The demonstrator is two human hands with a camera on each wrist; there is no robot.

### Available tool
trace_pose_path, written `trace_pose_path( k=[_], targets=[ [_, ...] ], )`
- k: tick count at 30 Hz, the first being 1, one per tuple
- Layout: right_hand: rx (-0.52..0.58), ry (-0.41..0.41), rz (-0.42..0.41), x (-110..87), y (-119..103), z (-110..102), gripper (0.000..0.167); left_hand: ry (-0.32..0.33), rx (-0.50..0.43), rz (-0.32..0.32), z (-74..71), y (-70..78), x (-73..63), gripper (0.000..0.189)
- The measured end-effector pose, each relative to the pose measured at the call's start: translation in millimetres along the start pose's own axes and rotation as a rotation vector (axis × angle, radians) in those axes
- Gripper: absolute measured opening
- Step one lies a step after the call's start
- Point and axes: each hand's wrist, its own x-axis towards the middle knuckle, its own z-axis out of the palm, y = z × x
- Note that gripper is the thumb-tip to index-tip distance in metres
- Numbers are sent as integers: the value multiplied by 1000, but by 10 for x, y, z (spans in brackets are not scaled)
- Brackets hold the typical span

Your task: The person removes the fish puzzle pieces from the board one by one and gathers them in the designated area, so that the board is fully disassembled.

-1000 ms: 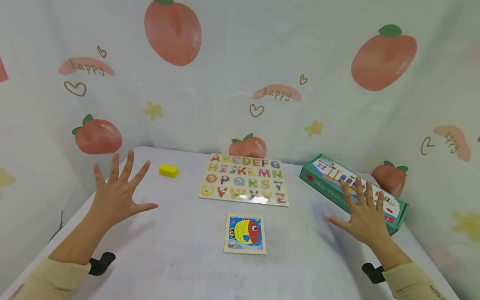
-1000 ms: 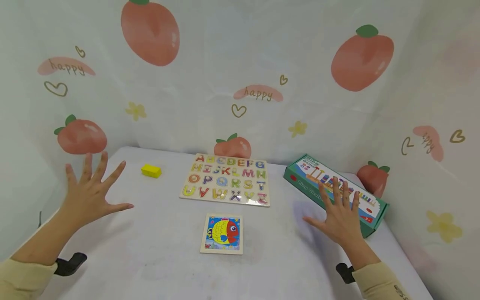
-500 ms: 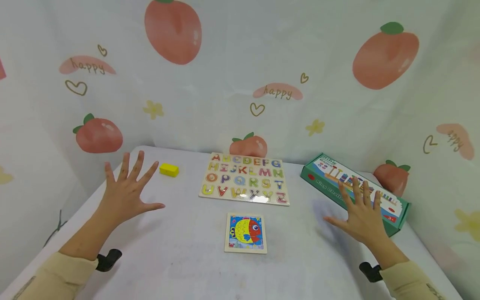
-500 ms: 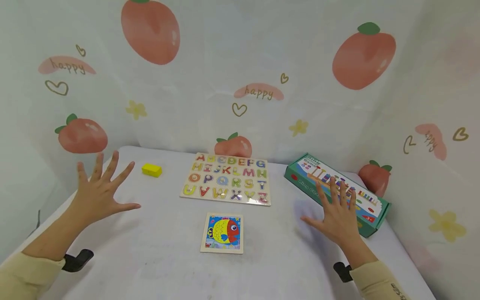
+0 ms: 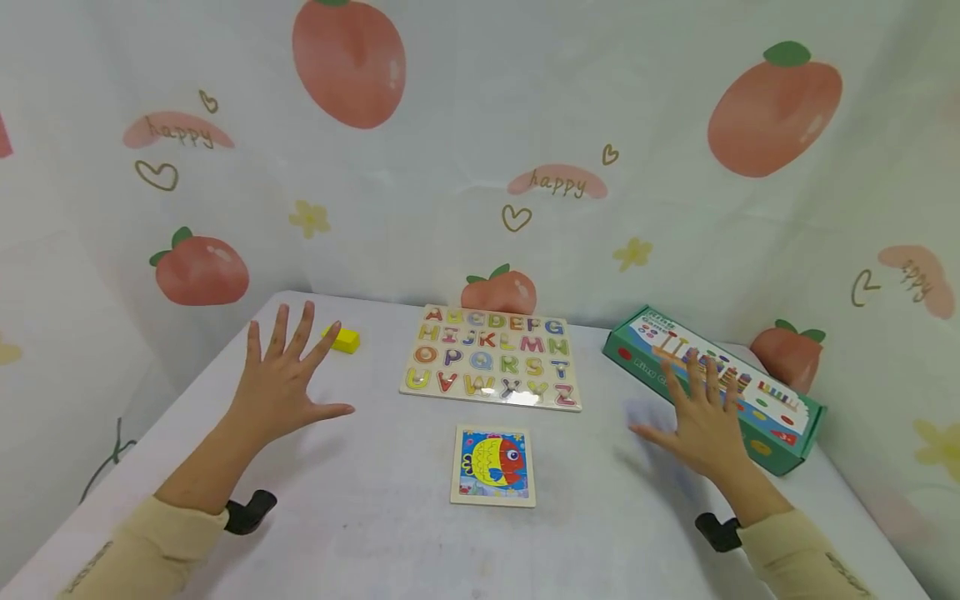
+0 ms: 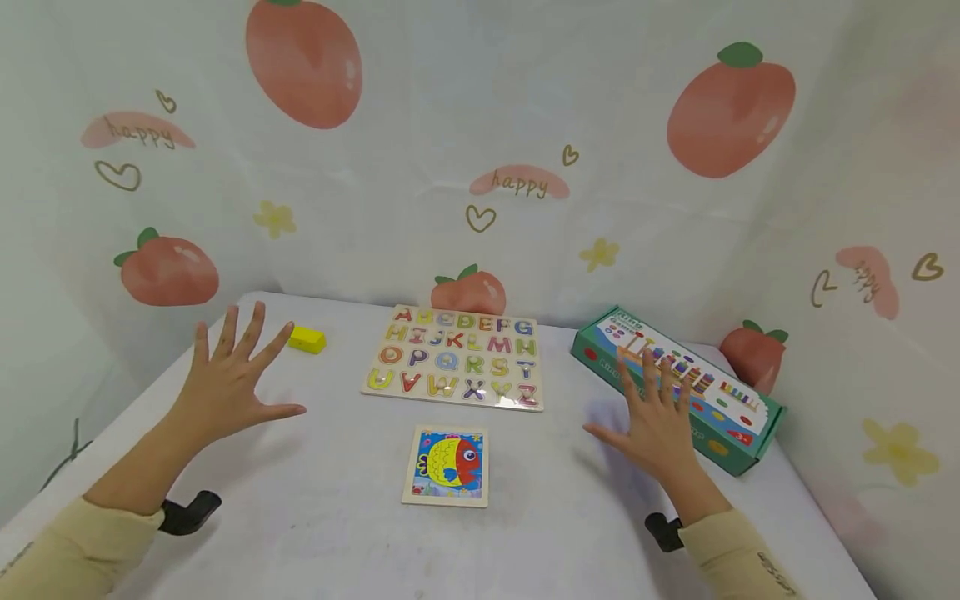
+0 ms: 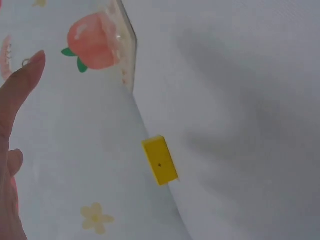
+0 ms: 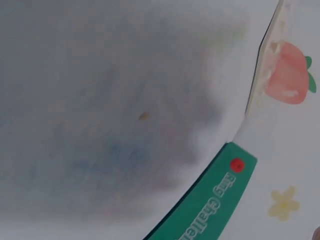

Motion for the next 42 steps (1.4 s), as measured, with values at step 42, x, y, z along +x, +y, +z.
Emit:
trace_pose_path(
  k=[42],
  targets=[
    [811, -448, 178, 601, -1391, 195, 84, -622, -699, -224, 201, 1416, 427, 83]
  ],
)
